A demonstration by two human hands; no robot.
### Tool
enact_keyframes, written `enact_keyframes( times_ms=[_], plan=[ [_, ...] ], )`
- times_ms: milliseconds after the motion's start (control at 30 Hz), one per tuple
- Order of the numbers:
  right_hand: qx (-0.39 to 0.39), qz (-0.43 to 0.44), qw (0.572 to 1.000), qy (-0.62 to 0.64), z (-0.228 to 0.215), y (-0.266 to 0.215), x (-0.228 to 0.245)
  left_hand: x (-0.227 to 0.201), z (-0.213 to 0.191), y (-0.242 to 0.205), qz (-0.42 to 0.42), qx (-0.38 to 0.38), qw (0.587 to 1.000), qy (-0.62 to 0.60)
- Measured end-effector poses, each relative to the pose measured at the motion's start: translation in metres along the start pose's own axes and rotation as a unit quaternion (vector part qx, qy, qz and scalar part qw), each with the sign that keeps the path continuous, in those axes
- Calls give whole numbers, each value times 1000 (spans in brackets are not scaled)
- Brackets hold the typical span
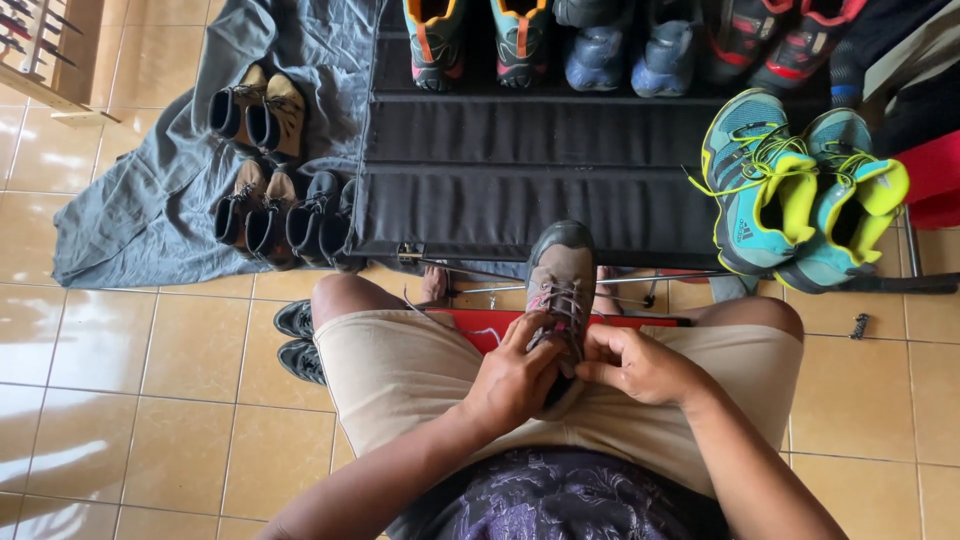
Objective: The person sits on the floor and laces a gray hiking boot. They thread the laces through the eyelets and tie a knot, repeating the process to secure the laces.
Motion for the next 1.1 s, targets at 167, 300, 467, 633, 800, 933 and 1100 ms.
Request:
enact_keyframes(
  times_ms=[167, 300, 467, 633, 800, 933, 1100],
  plan=[
    [8, -9, 1000, -17, -5, -2, -10, -5, -9, 2, -61, 25, 997, -47],
    [-22, -32, 998, -55, -36, -27, 36, 9, -3, -4, -94, 78, 992, -34],
    [-102, -85, 991, -22, -63, -55, 94, -9, -26, 36, -87, 107, 979, -148],
    [-137, -183, 971, -64, -65, -42, 131, -25, -31, 73, -41, 76, 937, -339],
    [-218, -62, 950, -215, -90, -49, 77, -2, -53, 68, -71, 110, 954, -270],
    [-216, -44, 945, -243, -104, -51, 57, 9, -56, 54, -123, 126, 947, -269],
    [-211, -150, 960, 110, -96, -46, 77, 12, -58, 40, -142, 123, 955, -231]
  ],
)
Point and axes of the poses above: each hand's wrist, its own y-axis towards the middle knuckle, its own z-axis out of the palm, x = y × z, the point moved 2 cm from there along y, towards the middle knuckle, and after that the axes turned 5 degrees about -y, right-handed, at the moved point
